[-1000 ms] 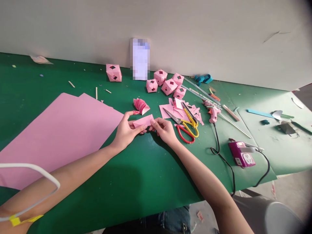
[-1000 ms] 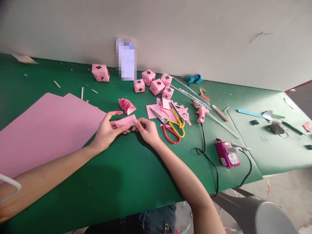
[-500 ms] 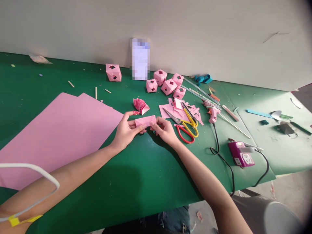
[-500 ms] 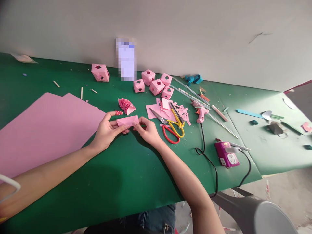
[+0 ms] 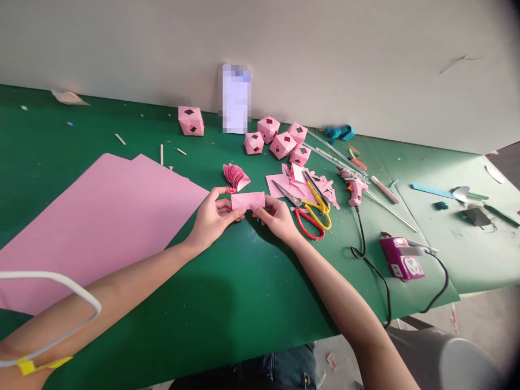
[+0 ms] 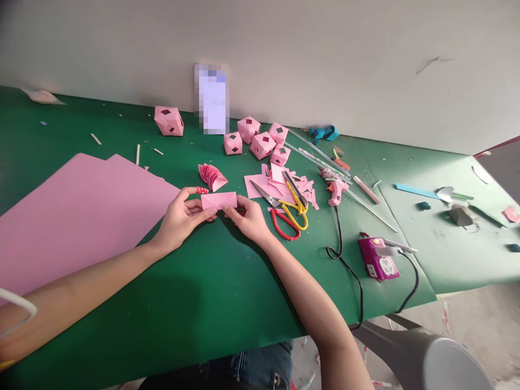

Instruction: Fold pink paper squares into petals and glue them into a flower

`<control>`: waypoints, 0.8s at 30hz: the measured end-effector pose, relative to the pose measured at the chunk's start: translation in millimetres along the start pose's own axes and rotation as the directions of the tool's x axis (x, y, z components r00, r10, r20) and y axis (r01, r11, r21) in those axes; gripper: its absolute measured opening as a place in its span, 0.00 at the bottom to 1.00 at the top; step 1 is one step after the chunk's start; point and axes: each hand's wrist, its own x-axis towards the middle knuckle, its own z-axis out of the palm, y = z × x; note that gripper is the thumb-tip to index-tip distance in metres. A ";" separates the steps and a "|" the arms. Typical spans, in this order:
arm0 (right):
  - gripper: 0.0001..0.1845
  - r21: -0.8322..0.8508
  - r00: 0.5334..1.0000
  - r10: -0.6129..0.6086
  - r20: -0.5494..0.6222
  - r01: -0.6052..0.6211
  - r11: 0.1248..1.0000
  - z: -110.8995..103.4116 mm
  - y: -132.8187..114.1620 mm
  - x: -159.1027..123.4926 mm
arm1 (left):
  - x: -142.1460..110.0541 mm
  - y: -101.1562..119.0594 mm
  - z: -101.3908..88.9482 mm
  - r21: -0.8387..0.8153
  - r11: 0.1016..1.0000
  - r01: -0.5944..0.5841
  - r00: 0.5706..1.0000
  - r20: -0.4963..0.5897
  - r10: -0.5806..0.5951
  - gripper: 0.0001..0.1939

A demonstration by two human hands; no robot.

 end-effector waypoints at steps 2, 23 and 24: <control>0.29 -0.009 1.000 -0.002 0.000 0.002 1.000 -0.5 -0.6 -0.1 | -0.4 0.8 -0.1 0.011 1.000 0.006 1.000 0.000 -0.006 0.37; 0.30 0.084 1.000 0.026 0.009 -0.027 0.996 -1.1 -2.8 1.3 | -0.9 -0.3 -1.3 0.012 1.000 -0.007 1.000 0.021 0.006 0.37; 0.29 0.077 1.000 0.019 0.011 -0.019 0.997 -1.0 -2.3 1.3 | -0.9 -0.9 -1.5 0.019 1.000 -0.014 1.000 0.022 0.013 0.36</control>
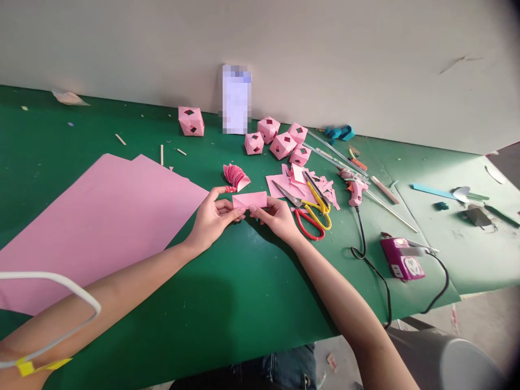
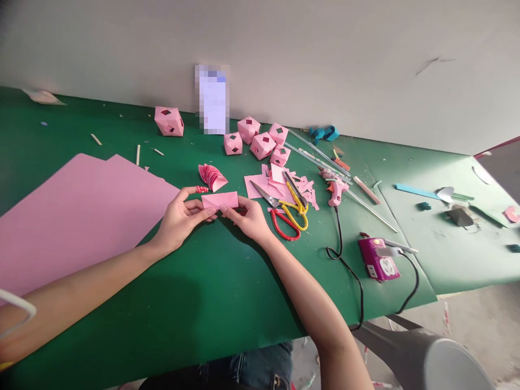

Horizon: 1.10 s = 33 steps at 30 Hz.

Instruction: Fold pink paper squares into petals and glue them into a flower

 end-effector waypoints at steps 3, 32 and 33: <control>0.26 -0.066 0.999 -0.037 0.015 0.038 0.997 0.4 2.8 -0.9 | -0.7 -2.2 -0.9 0.060 0.997 -0.044 0.999 0.016 0.044 0.33; 0.22 -0.289 0.989 -0.135 -0.056 0.114 0.950 -6.6 -4.3 -8.4 | -2.4 -5.6 -1.8 0.139 0.986 -0.091 0.996 0.009 0.091 0.31; 0.22 -0.314 0.987 -0.151 -0.055 0.126 0.941 -2.1 -5.0 -11.1 | -2.7 -5.4 -1.6 0.136 0.986 -0.093 0.996 0.012 0.092 0.30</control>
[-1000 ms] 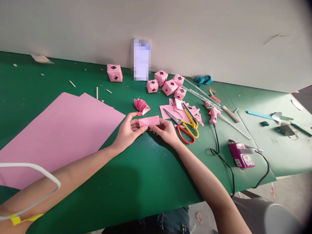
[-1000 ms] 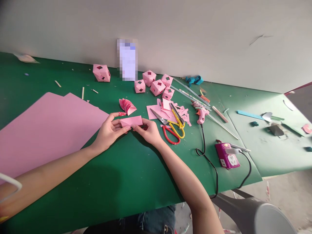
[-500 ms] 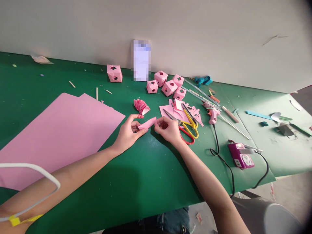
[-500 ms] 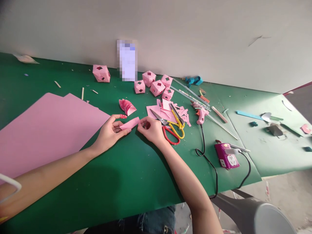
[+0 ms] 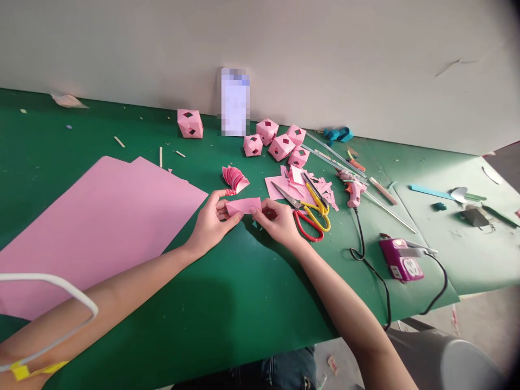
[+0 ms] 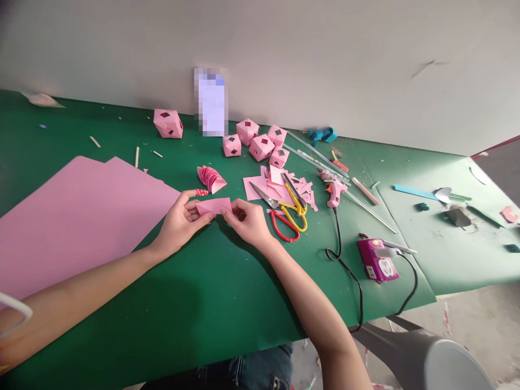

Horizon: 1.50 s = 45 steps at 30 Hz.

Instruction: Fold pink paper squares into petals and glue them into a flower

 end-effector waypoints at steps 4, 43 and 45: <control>0.21 -0.119 0.988 -0.118 -0.098 0.107 0.987 12.8 -6.3 -8.2 | -0.5 1.0 0.7 -0.002 1.000 -0.022 1.000 0.004 0.023 0.31; 0.15 -0.095 0.973 -0.213 -0.089 0.204 0.974 29.8 -3.7 -18.5 | 0.5 2.6 0.5 -0.075 0.995 -0.060 0.998 -0.020 0.059 0.28; 0.14 -0.113 0.971 -0.218 -0.098 0.207 0.972 29.9 -2.0 -17.4 | 0.5 3.3 0.7 -0.075 0.997 -0.036 0.999 -0.004 0.036 0.29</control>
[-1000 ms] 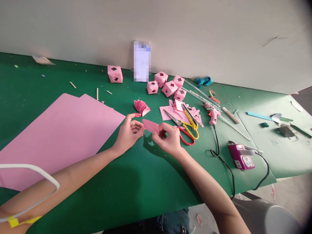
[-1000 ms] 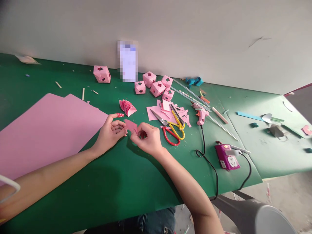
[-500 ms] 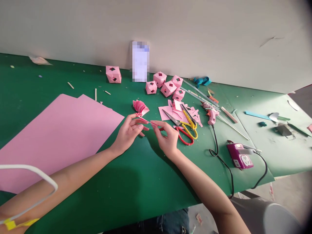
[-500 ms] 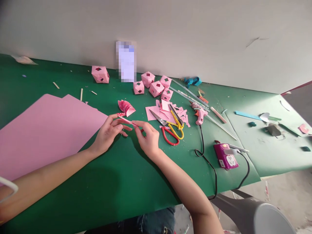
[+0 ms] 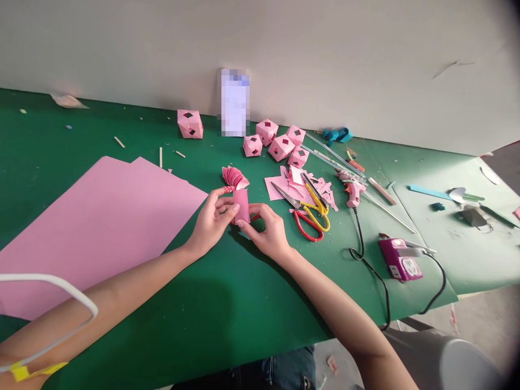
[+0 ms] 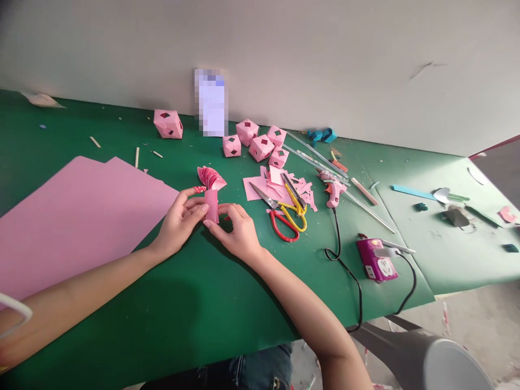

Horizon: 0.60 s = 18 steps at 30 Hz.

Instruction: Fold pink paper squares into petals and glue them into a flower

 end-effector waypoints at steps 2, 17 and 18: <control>0.12 -0.017 1.000 -0.006 -0.021 0.005 1.000 1.0 2.9 0.4 | 0.1 0.5 0.5 -0.014 1.000 0.016 1.000 0.011 -0.016 0.30; 0.12 -0.346 0.976 -0.217 0.035 0.215 0.913 4.7 14.2 -2.8 | -0.7 -5.2 1.1 -0.005 1.000 0.009 1.000 0.026 -0.009 0.37; 0.12 -0.359 0.975 -0.217 0.052 0.221 0.907 4.7 13.7 -2.9 | -0.9 -4.6 1.1 0.004 1.000 0.007 1.000 0.027 -0.007 0.35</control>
